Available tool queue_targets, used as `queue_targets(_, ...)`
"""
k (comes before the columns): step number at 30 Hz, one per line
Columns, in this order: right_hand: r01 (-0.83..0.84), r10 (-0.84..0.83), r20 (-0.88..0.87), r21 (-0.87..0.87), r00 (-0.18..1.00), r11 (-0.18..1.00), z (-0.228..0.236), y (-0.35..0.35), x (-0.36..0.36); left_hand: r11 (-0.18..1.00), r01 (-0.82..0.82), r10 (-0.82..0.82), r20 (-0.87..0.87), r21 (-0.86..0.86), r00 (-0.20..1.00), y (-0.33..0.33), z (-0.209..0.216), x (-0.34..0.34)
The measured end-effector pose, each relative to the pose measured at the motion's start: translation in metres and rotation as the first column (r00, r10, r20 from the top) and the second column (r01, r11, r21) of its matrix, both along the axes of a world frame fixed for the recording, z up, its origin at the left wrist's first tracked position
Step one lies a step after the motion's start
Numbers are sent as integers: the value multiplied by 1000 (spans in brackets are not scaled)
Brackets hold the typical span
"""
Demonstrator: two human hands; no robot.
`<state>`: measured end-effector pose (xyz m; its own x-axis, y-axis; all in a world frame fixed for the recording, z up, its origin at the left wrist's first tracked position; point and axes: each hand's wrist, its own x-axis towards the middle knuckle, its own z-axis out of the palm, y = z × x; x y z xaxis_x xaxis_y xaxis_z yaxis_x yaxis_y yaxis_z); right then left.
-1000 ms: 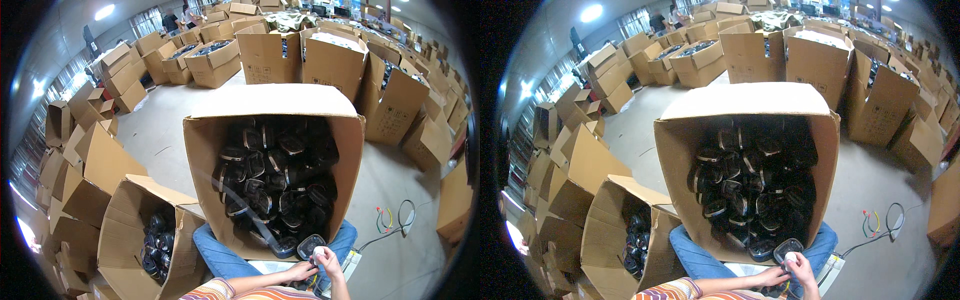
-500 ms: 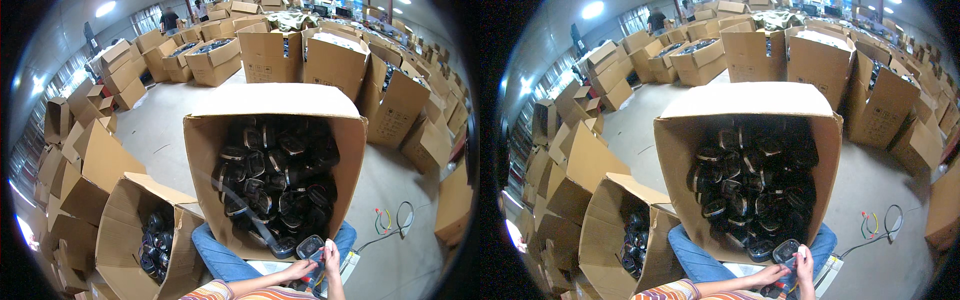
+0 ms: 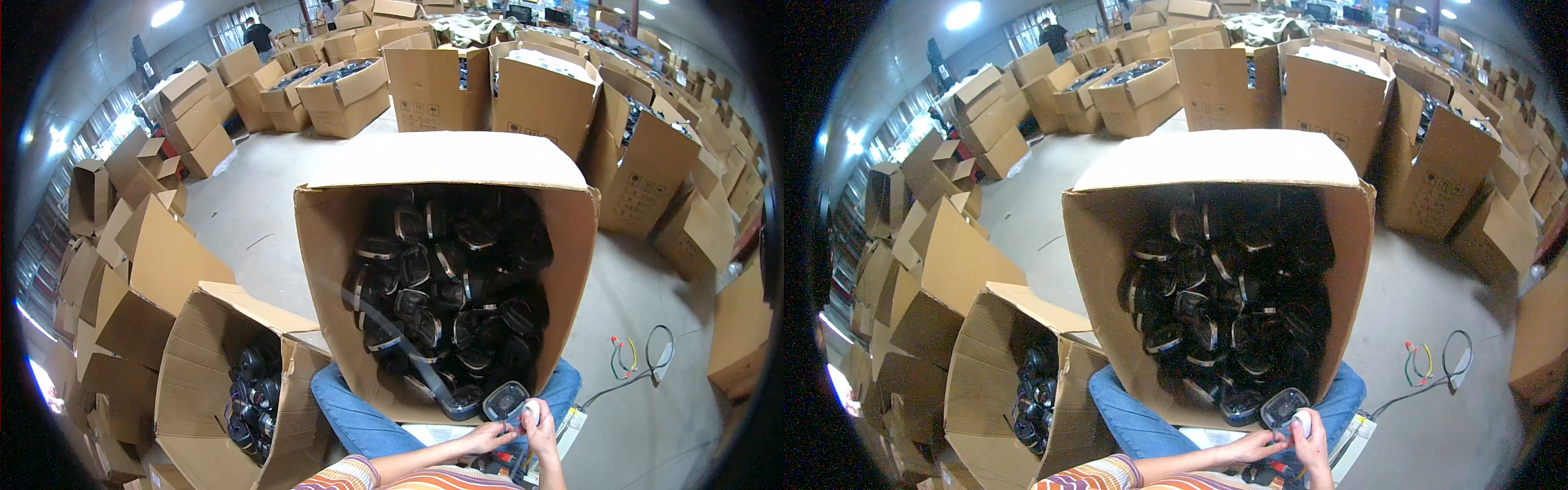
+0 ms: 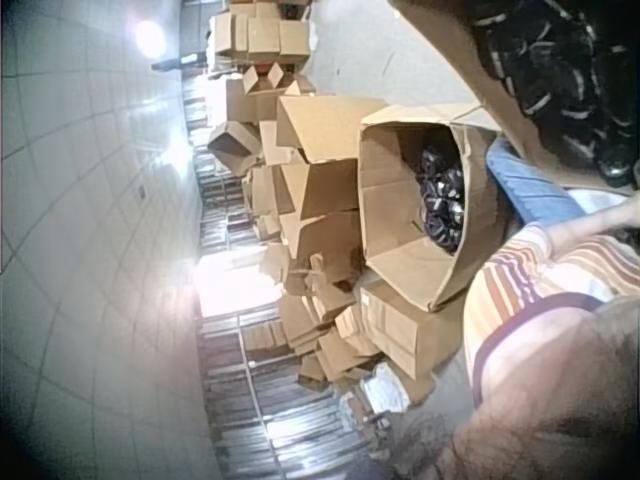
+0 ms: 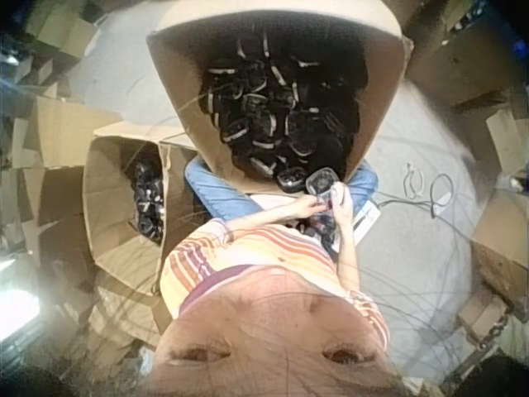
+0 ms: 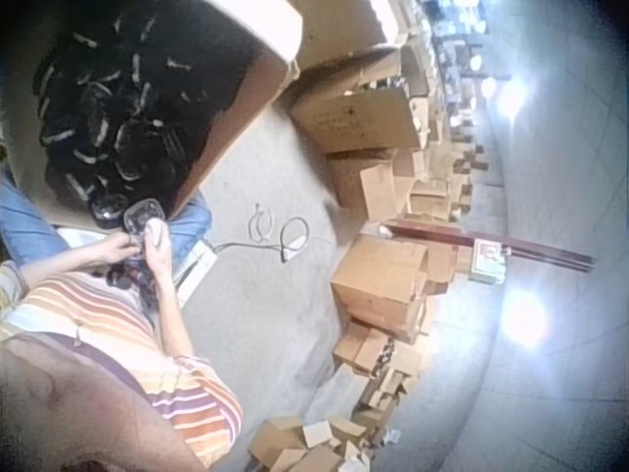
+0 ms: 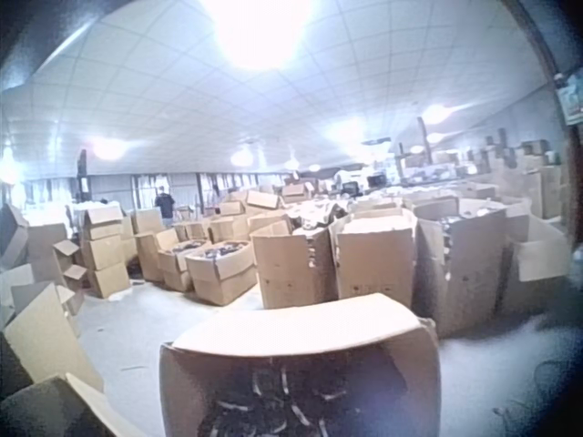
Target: The person sorts and inspects car side mirrors from large cardboard boxes by hand.
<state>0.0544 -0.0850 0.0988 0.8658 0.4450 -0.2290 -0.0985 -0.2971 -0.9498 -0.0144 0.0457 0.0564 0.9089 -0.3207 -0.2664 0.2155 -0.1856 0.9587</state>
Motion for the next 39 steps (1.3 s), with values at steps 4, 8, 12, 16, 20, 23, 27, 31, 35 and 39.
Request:
queue_targets(4, 161, -7, -403, 351, 915, 922, -7, -8, 5, 998, 4, 0, 66, -66, 998, 2, 5, 0)
queue_targets(8, 190, 50, -528, 390, 848, 901, -10, -19, 7, 997, -21, 24, 40, -68, 999, 5, 5, -1)
queue_targets(12, 209, 85, -593, 409, 801, 888, -11, -27, 9, 999, 11, -10, 21, -40, 1000, 5, 5, -2)
queue_targets(16, 136, 153, -565, 435, 811, 890, -16, -32, 10, 1000, 16, -16, 39, 10, 999, 5, 5, -2)
queue_targets(20, 122, 221, -639, 448, 737, 886, -11, -26, 8, 999, 5, -9, 102, 37, 995, 7, -1, -1)
queue_targets(23, 97, 143, -557, 378, 818, 921, 1, -10, -2, 938, 110, -140, 70, 330, 988, 10, 23, 4)
queue_targets(27, 123, 7, -418, 284, 908, 951, -1, 6, -16, 901, 172, -210, 53, 398, 976, 6, 24, 7)
queue_targets(31, 43, 25, -290, 227, 957, 973, -1, 13, -24, 859, 158, -140, -74, 486, 987, -3, 6, 7)
queue_targets(35, 76, -13, -265, 226, 964, 971, -7, 15, -27, 928, 92, -95, -9, 361, 995, -4, 4, 2)
queue_targets(39, 279, -84, -468, 366, 880, 888, -3, 9, -18, 802, -122, -72, 297, 585, 952, 46, 69, -4)
